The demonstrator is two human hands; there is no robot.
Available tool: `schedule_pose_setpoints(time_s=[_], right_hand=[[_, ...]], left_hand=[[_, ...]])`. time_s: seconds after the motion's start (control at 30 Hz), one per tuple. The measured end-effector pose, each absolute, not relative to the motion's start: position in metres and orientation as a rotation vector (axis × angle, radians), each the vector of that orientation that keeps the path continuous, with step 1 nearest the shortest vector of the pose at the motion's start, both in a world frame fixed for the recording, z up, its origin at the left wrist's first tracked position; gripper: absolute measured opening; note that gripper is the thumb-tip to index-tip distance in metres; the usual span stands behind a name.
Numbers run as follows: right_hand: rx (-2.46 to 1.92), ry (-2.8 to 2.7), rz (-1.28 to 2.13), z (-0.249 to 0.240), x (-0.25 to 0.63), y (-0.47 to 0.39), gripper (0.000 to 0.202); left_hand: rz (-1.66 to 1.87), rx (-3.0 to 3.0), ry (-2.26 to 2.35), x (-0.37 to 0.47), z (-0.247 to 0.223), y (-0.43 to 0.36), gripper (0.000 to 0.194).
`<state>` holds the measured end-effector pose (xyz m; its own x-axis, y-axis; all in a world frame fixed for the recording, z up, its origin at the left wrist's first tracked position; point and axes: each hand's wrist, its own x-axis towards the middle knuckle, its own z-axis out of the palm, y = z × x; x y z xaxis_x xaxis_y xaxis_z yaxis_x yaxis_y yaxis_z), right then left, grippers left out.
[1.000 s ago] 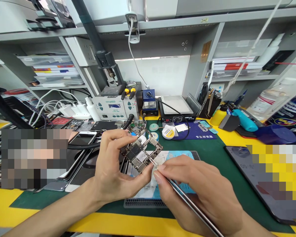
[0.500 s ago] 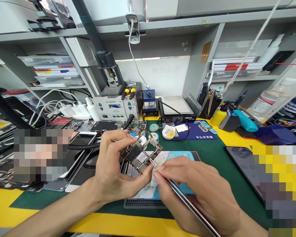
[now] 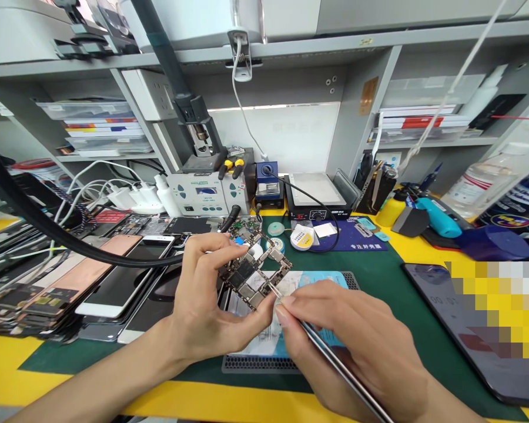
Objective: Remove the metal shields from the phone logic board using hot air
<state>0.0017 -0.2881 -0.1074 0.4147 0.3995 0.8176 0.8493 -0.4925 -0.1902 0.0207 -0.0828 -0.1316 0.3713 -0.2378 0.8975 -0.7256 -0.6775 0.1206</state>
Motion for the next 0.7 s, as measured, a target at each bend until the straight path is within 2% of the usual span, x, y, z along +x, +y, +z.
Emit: schedule_pose_setpoints(time_s=[0.37, 0.53, 0.6, 0.7], right_hand=[[-2.058, -0.971, -0.953, -0.118, -0.001, -0.296, 0.014], [-1.977, -0.38, -0.994, -0.116, 0.015, -0.305, 0.003], [-1.887, -0.228, -1.048, -0.114, 0.025, -0.309, 0.008], [-1.846, -0.205, -1.058, -0.113, 0.039, -0.316, 0.029]], left_hand=[[1.162, 2.185, -0.812, 0.022, -0.134, -0.08, 0.055], [0.857, 2.297, -0.84, 0.018, -0.133, -0.081, 0.05], [0.716, 2.334, -0.876, 0.017, -0.133, -0.082, 0.049], [0.546, 2.368, -0.934, 0.015, -0.132, -0.083, 0.05]])
